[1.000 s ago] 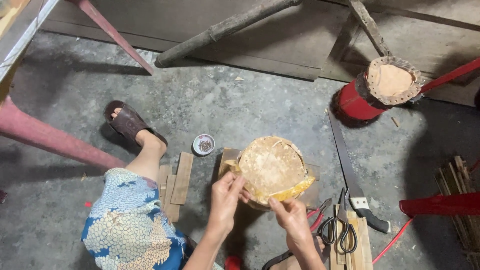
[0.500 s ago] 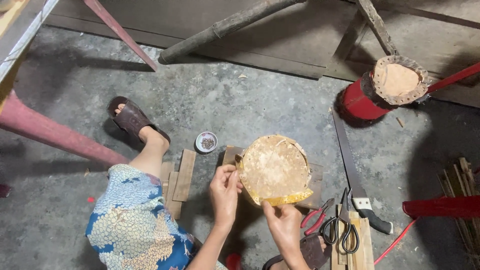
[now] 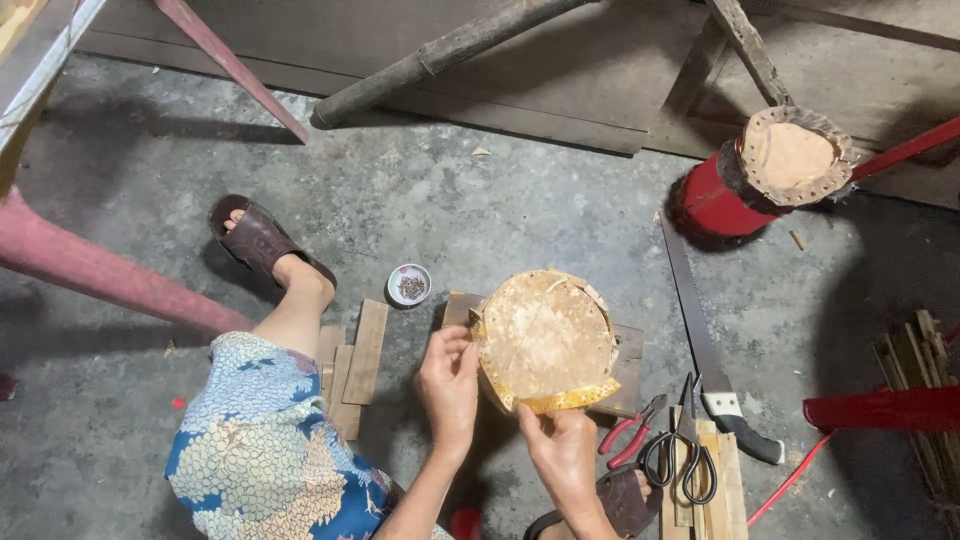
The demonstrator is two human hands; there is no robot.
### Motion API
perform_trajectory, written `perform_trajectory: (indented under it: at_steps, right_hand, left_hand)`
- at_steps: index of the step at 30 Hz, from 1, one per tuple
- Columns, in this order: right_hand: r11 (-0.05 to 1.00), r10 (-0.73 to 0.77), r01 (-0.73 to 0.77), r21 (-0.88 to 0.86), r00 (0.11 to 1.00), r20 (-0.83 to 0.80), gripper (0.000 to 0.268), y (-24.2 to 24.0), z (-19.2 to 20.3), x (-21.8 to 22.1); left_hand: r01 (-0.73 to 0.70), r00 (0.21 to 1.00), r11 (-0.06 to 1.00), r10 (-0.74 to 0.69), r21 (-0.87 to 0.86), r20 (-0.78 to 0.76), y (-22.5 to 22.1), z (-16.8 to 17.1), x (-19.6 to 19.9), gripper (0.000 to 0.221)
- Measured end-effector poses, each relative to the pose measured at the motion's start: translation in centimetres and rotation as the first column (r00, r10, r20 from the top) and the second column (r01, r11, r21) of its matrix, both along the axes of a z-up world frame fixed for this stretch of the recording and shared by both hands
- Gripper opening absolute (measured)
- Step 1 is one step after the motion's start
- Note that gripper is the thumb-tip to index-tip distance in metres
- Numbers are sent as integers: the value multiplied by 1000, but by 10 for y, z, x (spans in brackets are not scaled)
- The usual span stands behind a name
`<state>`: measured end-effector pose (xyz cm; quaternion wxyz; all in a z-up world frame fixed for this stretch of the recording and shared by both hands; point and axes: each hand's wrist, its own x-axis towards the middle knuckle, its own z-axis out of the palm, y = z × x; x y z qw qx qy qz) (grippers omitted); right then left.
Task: Trimming excess material from the edge of a drum head using a knife and scissors.
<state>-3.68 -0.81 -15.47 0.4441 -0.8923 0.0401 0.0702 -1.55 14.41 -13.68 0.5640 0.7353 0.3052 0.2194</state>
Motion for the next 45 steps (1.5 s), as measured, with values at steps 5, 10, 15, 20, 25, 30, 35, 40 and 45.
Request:
perform_trajectory:
  at_steps: [5, 10, 15, 20, 25, 30, 35, 40, 45]
  right_hand:
    - [998, -5, 5, -59, 1000, 5, 65, -2, -9, 0]
    - [996, 20, -17, -88, 999, 28, 68, -3, -14, -1]
    - [986, 39, -38, -163, 999, 1, 68, -3, -23, 0]
    - [986, 50, -48, -160, 999, 11, 67, -1, -18, 1]
    - [974, 68, -56, -219, 997, 44, 68, -3, -30, 0]
    - [978, 73, -65, -199, 997, 29, 68, -2, -26, -1]
    - [973, 82, -68, -219, 995, 55, 67, -3, -32, -2]
    - [961, 66, -47, -272, 996, 65, 70, -2, -34, -4]
    - [971, 98, -71, -230, 989, 110, 68, -1, -31, -3]
  left_hand:
    - [62, 994, 978, -78, 198, 74, -3, 0, 2, 40]
    - [90, 986, 958, -124, 274, 110, -2, -2, 5, 47]
    - [188, 980, 950, -199, 248, 19, 4, -7, 11, 50]
    - [223, 973, 932, -233, 285, 0, 8, -5, 17, 48]
    - [237, 971, 953, -230, 190, -60, 18, 4, 34, 24]
    - [258, 965, 951, -262, 168, 4, 29, 13, 54, 13]
    - [290, 954, 951, -279, 106, -107, 38, 1, 62, 19]
    - [263, 957, 910, -287, -322, -30, 39, -23, 68, 39]
    - [153, 946, 638, -315, -754, -74, 51, -31, 68, 20]
